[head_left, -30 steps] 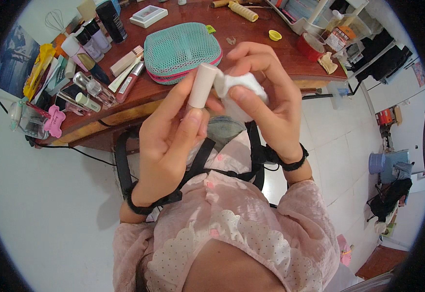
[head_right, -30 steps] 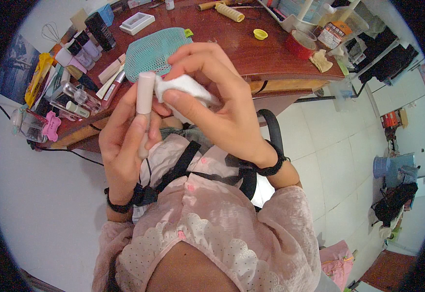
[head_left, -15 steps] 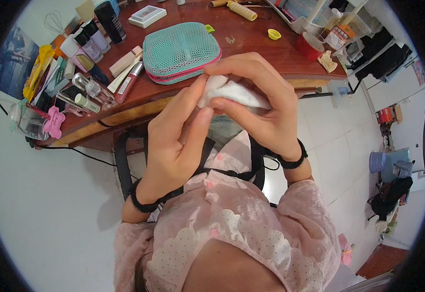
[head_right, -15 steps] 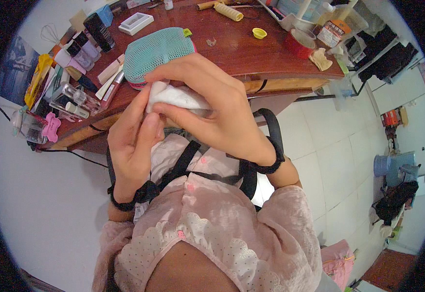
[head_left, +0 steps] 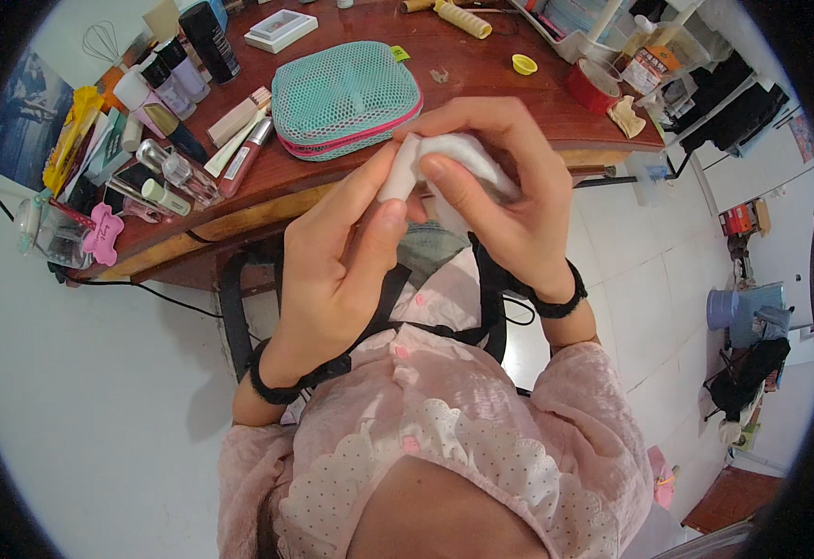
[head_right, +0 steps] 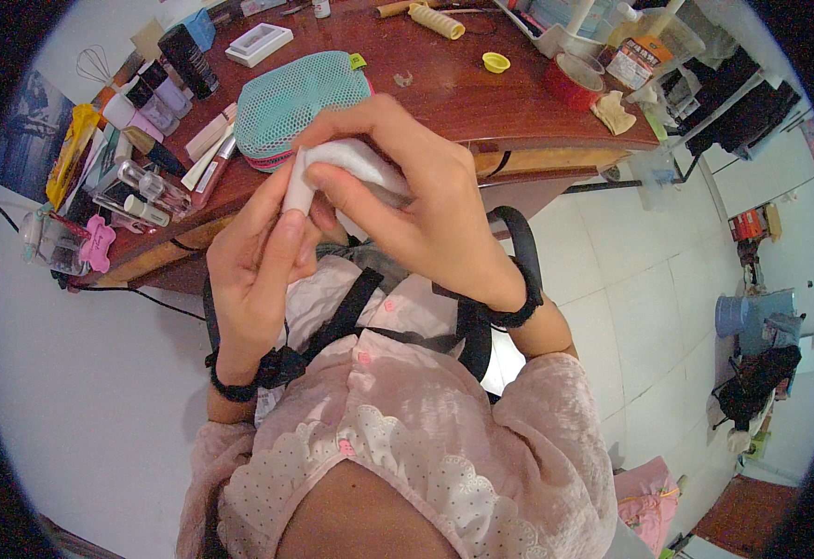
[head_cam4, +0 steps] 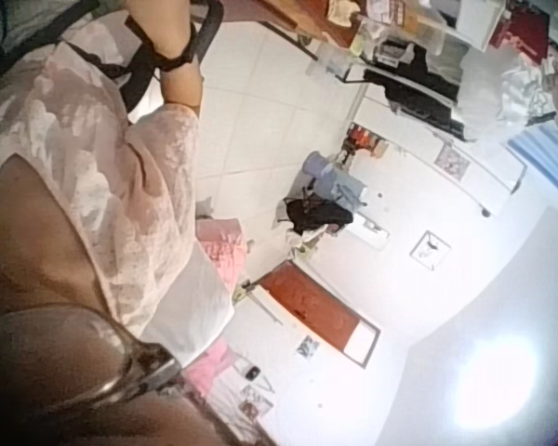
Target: The person wipes various cosmetic items, including a white tube, several silver and pink cylindrical containers, and a small white lipstick-style case, using a white cloth while sitting at a desk cluttered with beauty products.
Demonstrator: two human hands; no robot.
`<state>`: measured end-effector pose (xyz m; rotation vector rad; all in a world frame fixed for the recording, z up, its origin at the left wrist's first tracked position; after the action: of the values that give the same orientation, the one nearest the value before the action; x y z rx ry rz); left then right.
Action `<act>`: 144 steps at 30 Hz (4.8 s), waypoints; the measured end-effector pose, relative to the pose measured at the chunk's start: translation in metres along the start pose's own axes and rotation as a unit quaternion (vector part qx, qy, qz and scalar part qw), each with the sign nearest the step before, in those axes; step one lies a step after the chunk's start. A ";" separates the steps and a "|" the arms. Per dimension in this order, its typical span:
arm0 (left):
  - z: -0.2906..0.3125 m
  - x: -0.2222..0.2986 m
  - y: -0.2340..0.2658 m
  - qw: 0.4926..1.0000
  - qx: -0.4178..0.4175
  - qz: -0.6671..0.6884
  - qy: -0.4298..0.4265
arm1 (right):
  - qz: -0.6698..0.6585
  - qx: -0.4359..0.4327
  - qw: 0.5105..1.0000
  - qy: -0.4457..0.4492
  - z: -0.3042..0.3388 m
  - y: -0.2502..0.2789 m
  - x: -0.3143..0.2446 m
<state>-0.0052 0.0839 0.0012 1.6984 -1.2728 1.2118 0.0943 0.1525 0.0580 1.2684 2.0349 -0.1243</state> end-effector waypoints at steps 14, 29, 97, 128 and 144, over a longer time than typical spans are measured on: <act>-0.002 0.019 0.001 0.987 0.021 -0.127 -0.094 | 0.081 -0.046 0.991 0.096 0.002 -0.013 -0.014; -0.002 0.017 0.004 0.987 0.027 -0.132 -0.092 | 0.033 -0.041 0.997 0.065 -0.002 -0.013 -0.004; 0.005 0.022 -0.006 0.988 -0.054 0.141 0.023 | -0.251 0.008 0.963 -0.093 0.002 0.007 0.008; 0.008 0.026 -0.001 0.996 -0.016 0.088 -0.004 | -0.179 0.008 0.981 -0.079 0.004 0.008 0.011; 0.009 0.028 -0.001 0.995 -0.015 0.095 -0.013 | -0.158 -0.015 0.986 -0.059 0.006 0.008 0.006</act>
<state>0.0006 0.0667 0.0250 1.6048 -1.4901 1.2754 0.1030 0.1582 0.0521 0.8904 2.1104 -0.3080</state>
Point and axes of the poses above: each hand's wrist, its own z-axis away from the middle knuckle, its own y-axis out of the back of the hand, x = y × z, the point moved 9 cm from there along -z, towards the middle knuckle, and after that the axes turned 1 degree about -y, right-handed, at the moved point
